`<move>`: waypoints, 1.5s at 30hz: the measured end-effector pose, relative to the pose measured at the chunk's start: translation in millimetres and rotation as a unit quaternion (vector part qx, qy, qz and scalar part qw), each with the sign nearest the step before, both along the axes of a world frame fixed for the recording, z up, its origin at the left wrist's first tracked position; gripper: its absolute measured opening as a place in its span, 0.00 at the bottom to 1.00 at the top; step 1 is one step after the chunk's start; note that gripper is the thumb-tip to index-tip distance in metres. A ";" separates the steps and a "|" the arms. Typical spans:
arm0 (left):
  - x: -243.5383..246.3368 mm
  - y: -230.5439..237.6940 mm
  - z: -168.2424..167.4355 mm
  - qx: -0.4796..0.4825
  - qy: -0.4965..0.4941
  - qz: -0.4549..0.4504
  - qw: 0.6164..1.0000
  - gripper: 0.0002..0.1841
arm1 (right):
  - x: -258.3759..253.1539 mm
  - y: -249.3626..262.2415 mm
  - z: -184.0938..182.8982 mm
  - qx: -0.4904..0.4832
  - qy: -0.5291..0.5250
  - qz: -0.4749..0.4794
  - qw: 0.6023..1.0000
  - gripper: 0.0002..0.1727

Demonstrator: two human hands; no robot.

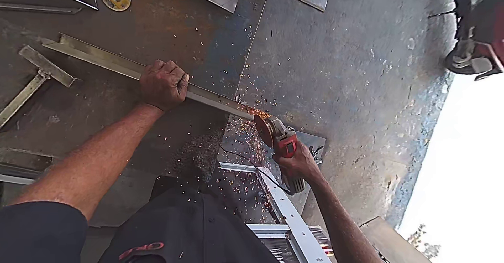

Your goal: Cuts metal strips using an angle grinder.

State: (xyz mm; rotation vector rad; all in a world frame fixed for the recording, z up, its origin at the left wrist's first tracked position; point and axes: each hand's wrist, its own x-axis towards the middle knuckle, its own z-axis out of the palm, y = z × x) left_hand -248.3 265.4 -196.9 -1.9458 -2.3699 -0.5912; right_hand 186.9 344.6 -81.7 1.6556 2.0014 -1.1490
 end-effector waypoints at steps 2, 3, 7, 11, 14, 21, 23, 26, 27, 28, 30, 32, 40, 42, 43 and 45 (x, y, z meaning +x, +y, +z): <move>0.1 -0.1 1.4 0.000 0.002 0.001 1.000 0.25 | -0.9 0.9 0.8 0.002 -0.007 0.005 1.000 0.45; 0.2 -0.2 2.0 -0.001 0.001 0.001 1.000 0.25 | -1.5 1.4 1.4 0.001 -0.008 0.008 1.000 0.45; 0.6 -0.4 2.4 -0.006 0.002 0.000 1.000 0.24 | -0.9 2.7 0.7 0.007 -0.005 0.013 1.000 0.45; 0.5 -0.1 2.2 -0.009 -0.001 0.002 1.000 0.24 | -1.2 4.2 -0.2 0.007 -0.003 0.015 1.000 0.45; -0.5 -0.7 1.6 -0.015 -0.003 0.003 1.000 0.24 | -2.5 4.9 -0.5 0.008 -0.003 0.015 1.000 0.45; -0.3 0.0 -0.8 0.002 -0.006 0.000 1.000 0.23 | -4.5 7.5 -3.1 0.006 0.009 0.009 1.000 0.44; 0.3 0.1 -2.4 0.016 -0.007 0.001 1.000 0.24 | -1.5 9.0 -8.9 0.006 0.026 0.004 1.000 0.43; -0.3 -0.1 -2.3 0.010 -0.009 -0.001 1.000 0.24 | -1.7 10.9 -11.0 0.000 0.028 0.003 1.000 0.44; -0.6 0.1 -1.9 0.009 -0.009 -0.001 1.000 0.24 | -2.7 11.2 -11.6 0.001 0.027 0.004 1.000 0.44; -0.7 0.3 -1.8 0.008 -0.010 -0.001 1.000 0.24 | -3.6 11.4 -11.4 0.001 0.025 0.002 1.000 0.44; 0.5 0.4 -0.9 0.009 -0.008 -0.002 1.000 0.23 | -3.6 12.2 -11.3 -0.001 0.020 0.001 1.000 0.45; 0.7 0.5 -0.2 0.015 -0.005 -0.001 1.000 0.23 | -3.1 13.3 -13.1 -0.002 0.019 0.003 1.000 0.45; -0.1 0.4 -0.2 0.013 -0.006 -0.001 1.000 0.23 | -6.7 13.6 -13.7 0.002 0.019 0.006 1.000 0.46; -0.2 0.8 0.1 0.013 -0.005 -0.002 1.000 0.23 | -7.7 13.8 -14.0 0.007 0.022 0.007 1.000 0.45; -0.2 0.6 0.6 0.013 -0.003 -0.003 1.000 0.23 | -8.5 14.0 -13.9 0.009 0.022 0.010 1.000 0.45; -0.3 0.8 0.4 0.016 0.000 -0.006 1.000 0.23 | -9.8 15.5 -13.2 0.011 0.016 0.016 1.000 0.46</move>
